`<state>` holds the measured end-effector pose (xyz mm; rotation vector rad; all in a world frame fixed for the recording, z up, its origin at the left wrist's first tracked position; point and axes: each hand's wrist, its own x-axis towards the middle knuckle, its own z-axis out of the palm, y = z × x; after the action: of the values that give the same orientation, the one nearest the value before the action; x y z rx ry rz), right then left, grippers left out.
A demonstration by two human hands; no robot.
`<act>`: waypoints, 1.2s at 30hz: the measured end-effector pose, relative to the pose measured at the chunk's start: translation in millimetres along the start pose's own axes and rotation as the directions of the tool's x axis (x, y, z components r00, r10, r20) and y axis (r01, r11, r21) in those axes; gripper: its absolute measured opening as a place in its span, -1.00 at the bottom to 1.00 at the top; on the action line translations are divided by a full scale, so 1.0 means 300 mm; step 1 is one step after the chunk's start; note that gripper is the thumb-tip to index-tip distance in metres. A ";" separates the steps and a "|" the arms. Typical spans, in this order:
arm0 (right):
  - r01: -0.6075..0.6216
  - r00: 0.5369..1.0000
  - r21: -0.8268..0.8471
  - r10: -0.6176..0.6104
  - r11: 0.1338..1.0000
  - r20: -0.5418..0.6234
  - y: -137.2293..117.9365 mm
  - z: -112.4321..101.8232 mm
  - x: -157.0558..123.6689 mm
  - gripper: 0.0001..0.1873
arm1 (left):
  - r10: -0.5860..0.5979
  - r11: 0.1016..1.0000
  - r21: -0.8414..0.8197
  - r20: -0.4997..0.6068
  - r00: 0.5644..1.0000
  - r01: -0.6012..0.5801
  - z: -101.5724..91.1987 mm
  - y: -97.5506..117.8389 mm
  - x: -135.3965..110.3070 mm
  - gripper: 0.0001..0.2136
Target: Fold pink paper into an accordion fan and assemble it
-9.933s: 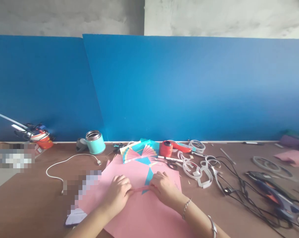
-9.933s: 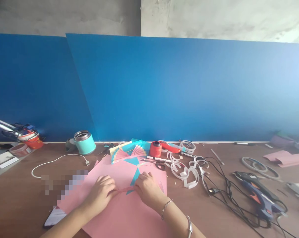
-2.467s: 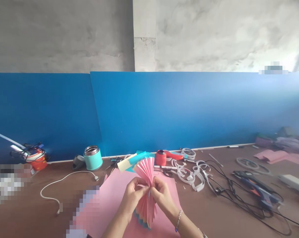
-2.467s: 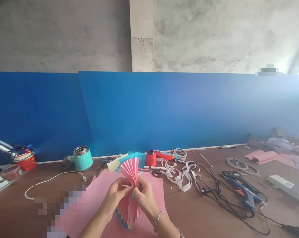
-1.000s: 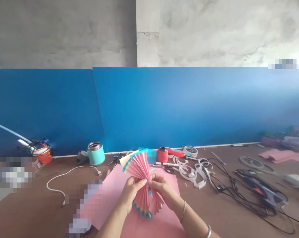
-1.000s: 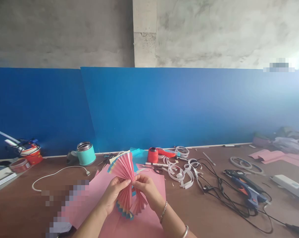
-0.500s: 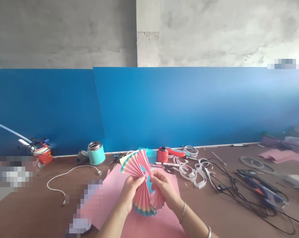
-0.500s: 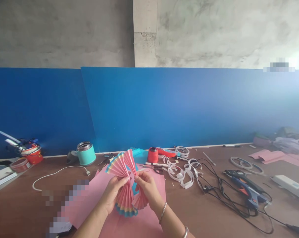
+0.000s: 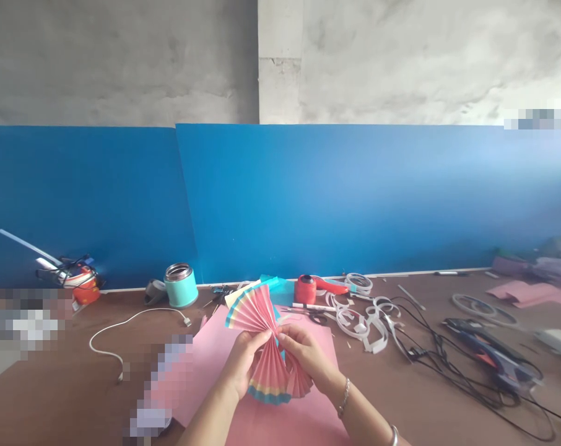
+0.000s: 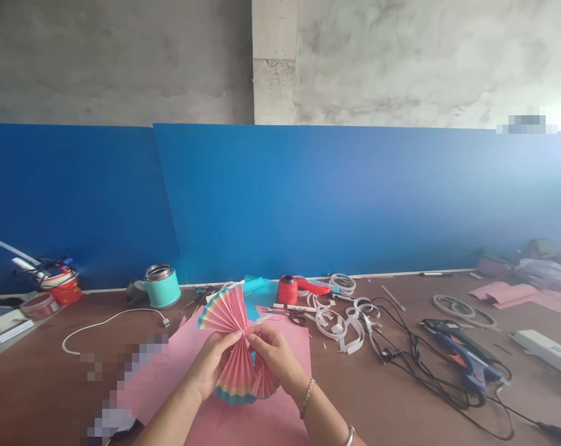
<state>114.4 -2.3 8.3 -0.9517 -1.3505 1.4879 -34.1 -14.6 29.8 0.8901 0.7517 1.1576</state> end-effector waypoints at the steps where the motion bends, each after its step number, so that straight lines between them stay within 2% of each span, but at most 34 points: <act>1: -0.010 1.000 -0.007 0.010 1.000 -0.011 -0.001 -0.001 0.000 -0.58 | -0.007 1.000 -0.022 0.009 1.000 0.007 0.003 0.002 0.000 -0.63; 5: -0.016 0.998 -0.008 0.016 1.000 -0.065 0.012 -0.022 0.014 -0.55 | -0.027 0.995 -0.092 0.039 0.999 0.031 0.011 0.011 -0.004 -0.69; 9: -0.024 0.991 0.238 0.054 0.971 -0.122 0.042 -0.059 0.041 -0.58 | -0.005 0.989 -0.148 -0.028 1.000 0.001 -0.004 0.010 0.001 -0.78; 11: -0.040 0.991 0.345 0.081 0.938 -0.106 0.050 -0.072 0.051 -0.60 | 0.007 0.988 -0.151 -0.040 0.999 -0.013 -0.015 0.006 0.005 -0.77; 13: -0.073 0.995 0.383 0.094 0.921 -0.037 0.049 -0.076 0.054 -0.62 | 0.008 0.991 -0.133 0.031 0.999 -0.004 -0.019 0.002 0.007 -0.74; 15: -0.106 0.994 0.365 0.101 0.925 0.033 0.040 -0.074 0.049 -0.63 | 0.003 0.992 -0.125 0.137 0.991 0.015 -0.018 -0.002 0.006 -0.73; 17: -0.132 0.991 0.308 0.118 0.942 0.064 0.027 -0.066 0.039 -0.63 | -0.001 0.991 -0.129 0.189 0.982 0.026 -0.014 -0.004 0.004 -0.74; 20: -0.134 0.988 0.275 0.108 0.952 0.108 0.009 -0.051 0.021 -0.65 | 0.001 0.992 -0.126 0.159 0.987 0.019 -0.012 -0.007 0.000 -0.78; 24: -0.131 0.974 0.377 0.049 0.917 0.220 0.007 -0.037 0.006 -0.72 | -0.013 0.990 -0.136 0.154 0.988 0.035 -0.014 -0.012 -0.004 -0.82; 28: -0.167 0.957 0.413 0.047 0.895 0.285 0.029 -0.047 0.016 -0.76 | -0.066 0.990 -0.118 0.124 0.990 0.081 -0.019 -0.019 -0.004 -0.88; 32: -0.187 0.954 0.371 0.077 0.910 0.291 0.052 -0.072 0.038 -0.75 | -0.066 0.994 -0.076 0.100 0.993 0.074 -0.027 -0.024 0.003 -0.89; 36: -0.129 0.959 0.297 0.043 0.946 0.280 0.064 -0.079 0.047 -0.74 | -0.072 0.996 -0.053 0.095 0.993 0.077 -0.028 -0.026 0.005 -0.88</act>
<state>130.2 18.3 -13.1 -0.6274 -1.2198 1.8877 -37.6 -12.6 18.9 0.8558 0.6675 1.0589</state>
